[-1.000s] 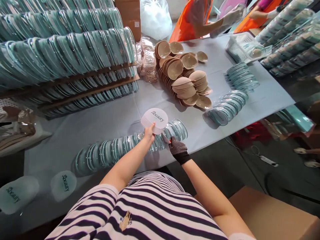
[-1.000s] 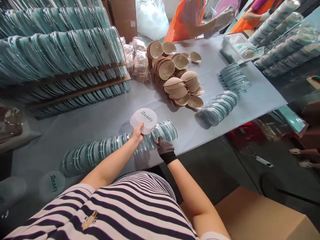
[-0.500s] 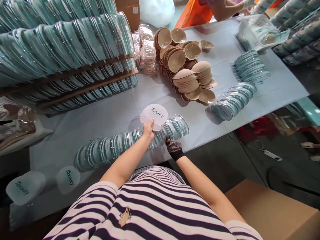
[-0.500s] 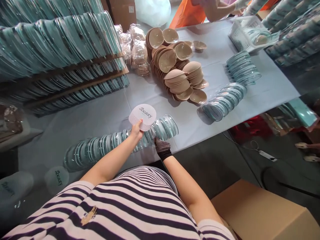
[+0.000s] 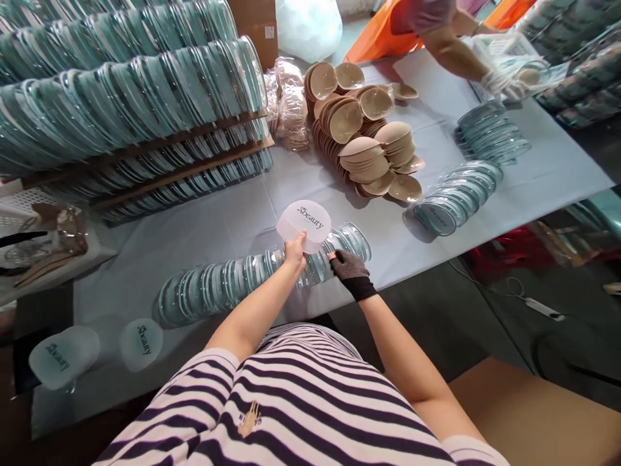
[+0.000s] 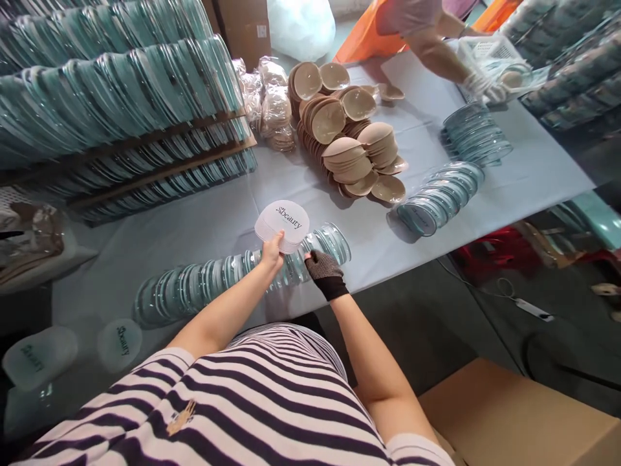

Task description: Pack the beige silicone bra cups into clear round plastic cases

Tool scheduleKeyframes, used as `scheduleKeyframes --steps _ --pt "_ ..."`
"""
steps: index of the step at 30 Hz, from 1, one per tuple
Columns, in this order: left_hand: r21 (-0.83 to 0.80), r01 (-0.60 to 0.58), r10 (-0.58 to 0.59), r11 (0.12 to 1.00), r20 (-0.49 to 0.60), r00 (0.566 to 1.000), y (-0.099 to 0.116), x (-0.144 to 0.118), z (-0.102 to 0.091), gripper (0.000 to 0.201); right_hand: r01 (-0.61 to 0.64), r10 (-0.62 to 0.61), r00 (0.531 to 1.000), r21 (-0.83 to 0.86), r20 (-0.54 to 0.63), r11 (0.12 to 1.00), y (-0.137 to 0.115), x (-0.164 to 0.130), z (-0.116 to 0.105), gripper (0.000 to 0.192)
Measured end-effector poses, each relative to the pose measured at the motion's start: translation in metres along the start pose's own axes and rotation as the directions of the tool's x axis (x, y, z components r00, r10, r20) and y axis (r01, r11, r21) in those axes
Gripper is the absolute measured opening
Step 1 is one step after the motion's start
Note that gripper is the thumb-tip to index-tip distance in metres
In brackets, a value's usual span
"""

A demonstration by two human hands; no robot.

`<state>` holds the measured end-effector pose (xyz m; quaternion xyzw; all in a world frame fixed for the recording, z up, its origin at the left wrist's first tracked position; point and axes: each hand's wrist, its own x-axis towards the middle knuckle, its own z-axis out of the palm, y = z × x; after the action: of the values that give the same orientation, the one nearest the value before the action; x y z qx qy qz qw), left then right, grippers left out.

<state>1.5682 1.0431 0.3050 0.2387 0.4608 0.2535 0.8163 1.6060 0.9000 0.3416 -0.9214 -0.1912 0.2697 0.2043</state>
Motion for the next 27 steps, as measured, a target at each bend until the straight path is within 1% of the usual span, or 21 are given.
scheduleKeyframes --steps 1,2,3,5,7,9,10,11,12,13,14,16,17,18,19,20,22,23,25,27 --pt "0.013 -0.004 0.004 1.0 0.035 0.999 0.002 -0.005 -0.001 0.034 0.04 -0.037 0.992 0.025 -0.121 0.999 -0.004 0.004 -0.007 0.043" --pt "0.026 -0.011 0.009 1.0 0.081 0.997 0.004 -0.011 -0.004 0.034 0.074 -0.062 0.977 0.05 -0.203 0.996 -0.008 0.008 -0.013 0.049" --pt "0.038 -0.019 0.014 0.999 0.128 0.992 0.006 -0.016 -0.007 0.033 0.103 -0.085 0.965 0.058 -0.25 0.993 -0.012 0.01 -0.018 0.055" --pt "0.062 -0.035 0.023 0.997 0.182 0.983 0.009 -0.025 -0.016 0.031 0.146 -0.136 0.947 0.011 -0.292 0.989 -0.021 0.007 -0.02 0.064" --pt "0.087 -0.051 0.036 0.995 0.162 0.986 0.012 -0.031 -0.026 0.027 0.189 -0.203 0.918 -0.076 -0.342 0.979 -0.033 -0.003 -0.012 0.065" --pt "0.112 -0.051 0.039 0.992 0.109 0.993 0.012 -0.034 -0.036 0.025 0.221 -0.255 0.894 -0.133 -0.369 0.966 -0.046 -0.014 0.001 0.061" --pt "0.117 -0.046 0.035 0.992 0.094 0.995 0.013 -0.035 -0.04 0.025 0.213 -0.245 0.901 -0.126 -0.358 0.969 -0.051 -0.019 0.007 0.058" --pt "0.115 -0.037 0.027 0.993 0.095 0.995 0.013 -0.036 -0.043 0.027 0.189 -0.209 0.92 -0.091 -0.332 0.978 -0.054 -0.022 0.013 0.054" --pt "0.106 -0.024 0.013 0.994 0.108 0.994 0.015 -0.037 -0.046 0.028 0.149 -0.152 0.938 -0.035 -0.312 0.988 -0.056 -0.024 0.018 0.051" --pt "0.091 -0.011 -0.001 0.996 0.122 0.993 0.018 -0.037 -0.047 0.03 0.097 -0.082 0.945 0.032 -0.317 0.995 -0.055 -0.025 0.02 0.049" --pt "0.071 0.0 -0.009 0.997 0.125 0.992 0.022 -0.035 -0.048 0.032 0.043 -0.007 0.936 0.095 -0.351 0.995 -0.051 -0.028 0.021 0.05" --pt "0.022 0.004 -0.006 1.0 0.1 0.995 0.033 -0.028 -0.046 0.033 -0.031 0.098 0.884 0.152 -0.456 0.988 -0.036 -0.04 0.02 0.052" --pt "-0.003 -0.002 0.002 1.0 0.075 0.997 0.04 -0.022 -0.044 0.033 -0.06 0.117 0.861 0.129 -0.494 0.99 -0.025 -0.05 0.02 0.052" --pt "-0.025 -0.012 0.013 1.0 0.051 0.999 0.046 -0.015 -0.042 0.032 -0.09 0.115 0.855 0.075 -0.505 0.993 -0.014 -0.064 0.021 0.052" --pt "-0.043 -0.018 0.019 0.999 0.036 0.999 0.051 -0.007 -0.04 0.032 -0.106 0.091 0.874 -0.004 -0.478 0.994 -0.004 -0.08 0.024 0.05" --pt "-0.057 -0.019 0.021 0.998 0.029 0.999 0.054 0.001 -0.038 0.033 -0.102 0.055 0.905 -0.091 -0.422 0.991 0.004 -0.096 0.029 0.047" --pt "-0.07 -0.01 0.01 0.998 0.009 1.0 0.055 0.015 -0.036 0.037 -0.06 -0.006 0.962 -0.235 -0.272 0.97 0.014 -0.124 0.044 0.041" --pt "-0.072 0.001 -0.001 0.997 -0.002 1.0 0.053 0.02 -0.037 0.039 -0.042 -0.015 0.98 -0.283 -0.197 0.958 0.015 -0.131 0.052 0.039" --pt "-0.076 0.028 -0.03 0.997 -0.026 0.999 0.047 0.026 -0.04 0.043 -0.035 0.008 0.997 -0.349 -0.079 0.936 0.01 -0.132 0.068 0.038" --pt "-0.078 0.046 -0.049 0.996 -0.03 0.998 0.04 0.027 -0.044 0.044 -0.053 0.052 0.999 -0.394 -0.012 0.918 -0.002 -0.116 0.079 0.037"
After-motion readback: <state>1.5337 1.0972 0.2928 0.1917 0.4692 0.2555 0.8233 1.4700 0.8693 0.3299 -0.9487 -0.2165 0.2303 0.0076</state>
